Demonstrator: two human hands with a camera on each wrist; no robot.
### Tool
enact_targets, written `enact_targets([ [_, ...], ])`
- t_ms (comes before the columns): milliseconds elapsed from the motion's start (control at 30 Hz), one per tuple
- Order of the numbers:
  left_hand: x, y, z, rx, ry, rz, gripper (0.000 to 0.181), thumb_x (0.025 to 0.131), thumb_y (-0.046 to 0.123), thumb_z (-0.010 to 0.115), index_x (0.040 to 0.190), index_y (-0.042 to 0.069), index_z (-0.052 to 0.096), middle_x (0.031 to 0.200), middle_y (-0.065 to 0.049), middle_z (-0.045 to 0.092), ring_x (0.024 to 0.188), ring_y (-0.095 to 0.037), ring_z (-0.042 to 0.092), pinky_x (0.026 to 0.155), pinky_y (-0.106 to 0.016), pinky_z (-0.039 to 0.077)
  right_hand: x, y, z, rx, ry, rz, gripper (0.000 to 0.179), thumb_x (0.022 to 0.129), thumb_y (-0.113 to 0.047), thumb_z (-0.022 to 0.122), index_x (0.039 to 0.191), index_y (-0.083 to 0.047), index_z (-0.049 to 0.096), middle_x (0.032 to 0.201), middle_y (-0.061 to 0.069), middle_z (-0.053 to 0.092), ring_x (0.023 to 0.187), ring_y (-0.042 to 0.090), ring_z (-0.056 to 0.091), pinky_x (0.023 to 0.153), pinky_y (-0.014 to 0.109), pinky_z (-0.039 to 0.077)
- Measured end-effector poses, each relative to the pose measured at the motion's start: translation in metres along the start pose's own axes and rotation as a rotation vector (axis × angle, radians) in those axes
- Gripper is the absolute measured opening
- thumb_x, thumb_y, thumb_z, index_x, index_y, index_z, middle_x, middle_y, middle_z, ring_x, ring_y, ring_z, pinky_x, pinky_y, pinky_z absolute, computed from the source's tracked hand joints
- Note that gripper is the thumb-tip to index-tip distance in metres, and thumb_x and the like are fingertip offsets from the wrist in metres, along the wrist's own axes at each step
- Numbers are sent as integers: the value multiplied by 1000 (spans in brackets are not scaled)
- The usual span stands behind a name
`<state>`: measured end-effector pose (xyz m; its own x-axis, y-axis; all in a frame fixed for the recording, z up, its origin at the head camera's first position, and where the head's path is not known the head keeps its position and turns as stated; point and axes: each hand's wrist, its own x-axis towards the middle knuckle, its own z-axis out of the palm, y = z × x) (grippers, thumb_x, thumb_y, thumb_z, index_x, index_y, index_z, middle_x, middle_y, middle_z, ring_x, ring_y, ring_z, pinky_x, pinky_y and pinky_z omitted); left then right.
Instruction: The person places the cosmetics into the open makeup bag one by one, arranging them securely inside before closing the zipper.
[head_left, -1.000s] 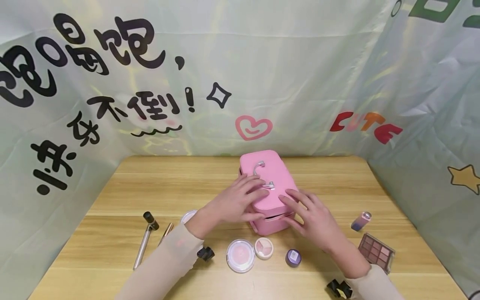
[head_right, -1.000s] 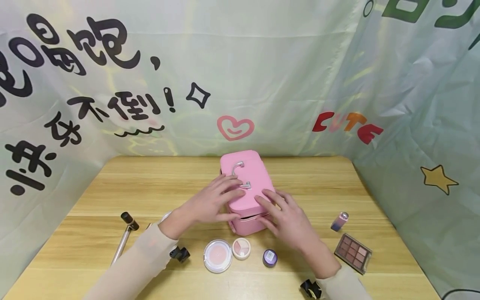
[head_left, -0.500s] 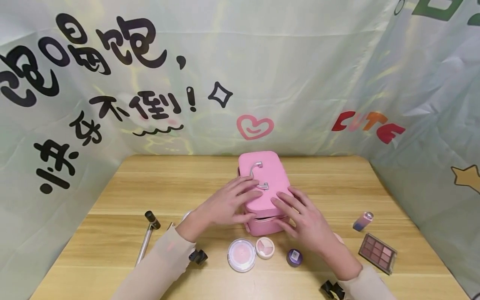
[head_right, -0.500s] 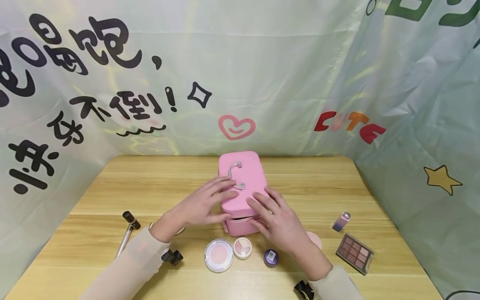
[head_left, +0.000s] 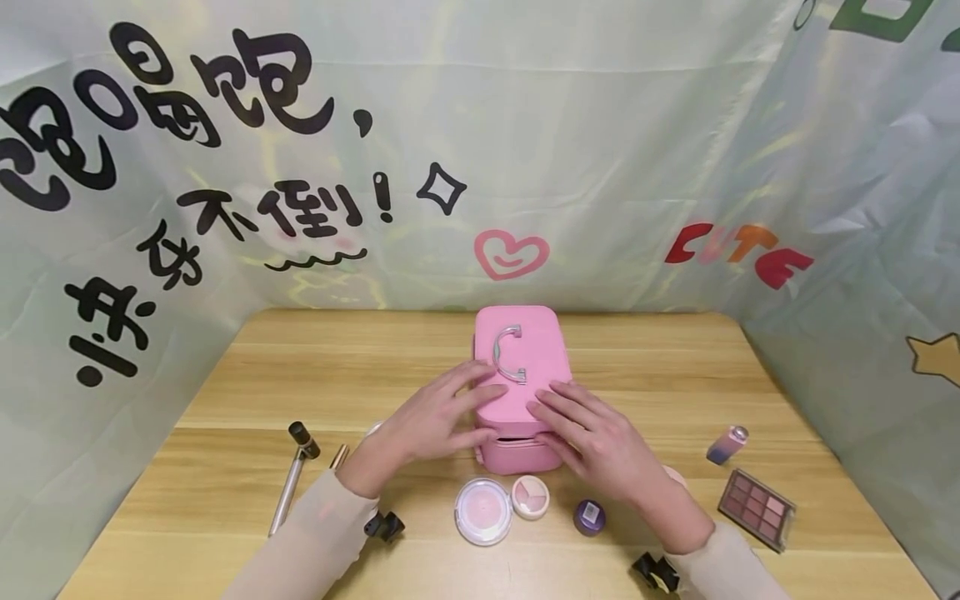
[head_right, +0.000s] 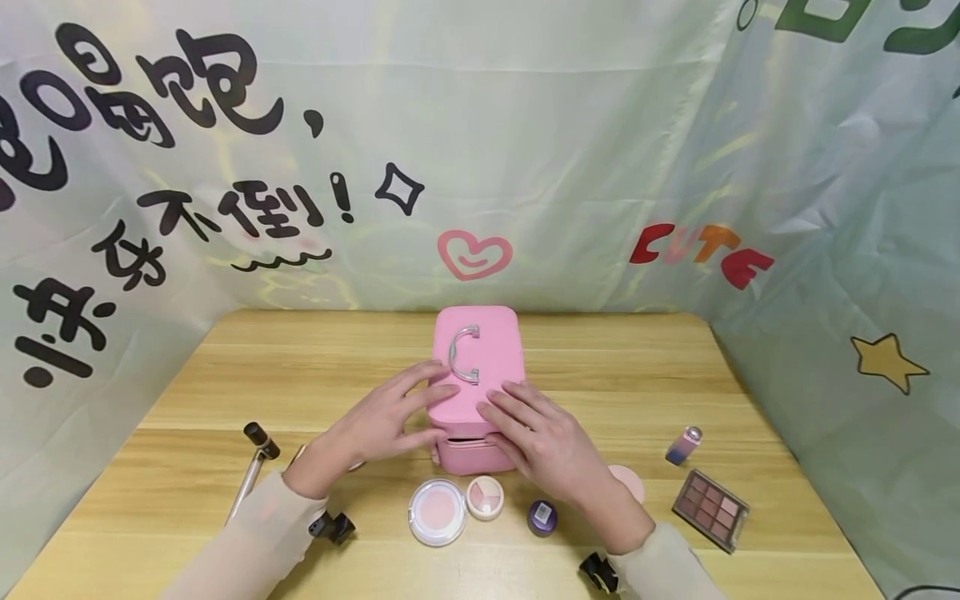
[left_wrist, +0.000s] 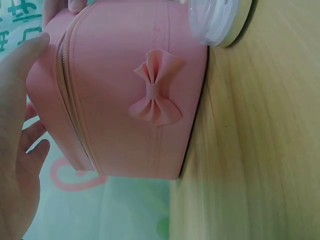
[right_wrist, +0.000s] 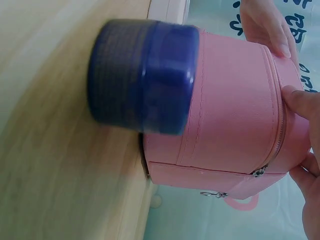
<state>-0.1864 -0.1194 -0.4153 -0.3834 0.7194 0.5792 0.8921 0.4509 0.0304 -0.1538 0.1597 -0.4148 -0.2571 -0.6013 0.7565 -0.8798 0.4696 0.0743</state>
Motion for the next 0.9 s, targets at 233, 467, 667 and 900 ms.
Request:
enact_targets([
  [233,-7,-1,-2,-22,33,-21,48,94,45,62,130,14,59,136,-13,50,131,-30,45,110,-41,38,4,-6,6,-7,-27,12,35,103,-31,52,123,-8,69,121,11,67,116,33,60,103,46,46],
  [467,-7,-1,-1,-59,39,-26,48,91,36,65,132,12,57,138,-13,49,133,-31,43,112,-40,36,7,-10,9,-32,9,30,34,101,-32,55,121,-9,70,119,10,69,113,31,62,100,44,49],
  [667,-10,-1,-2,-57,30,-46,57,88,46,69,133,13,55,140,-12,48,135,-32,40,109,-43,39,10,-10,9,-21,-13,29,33,101,-32,55,121,-9,69,119,10,68,114,32,60,99,46,48],
  [900,-9,3,-1,-63,54,-49,60,86,49,71,132,14,56,140,-13,48,134,-35,41,107,-47,41,9,-11,7,-41,-72,64,37,101,-37,54,121,-9,66,124,13,63,119,36,56,104,51,43],
])
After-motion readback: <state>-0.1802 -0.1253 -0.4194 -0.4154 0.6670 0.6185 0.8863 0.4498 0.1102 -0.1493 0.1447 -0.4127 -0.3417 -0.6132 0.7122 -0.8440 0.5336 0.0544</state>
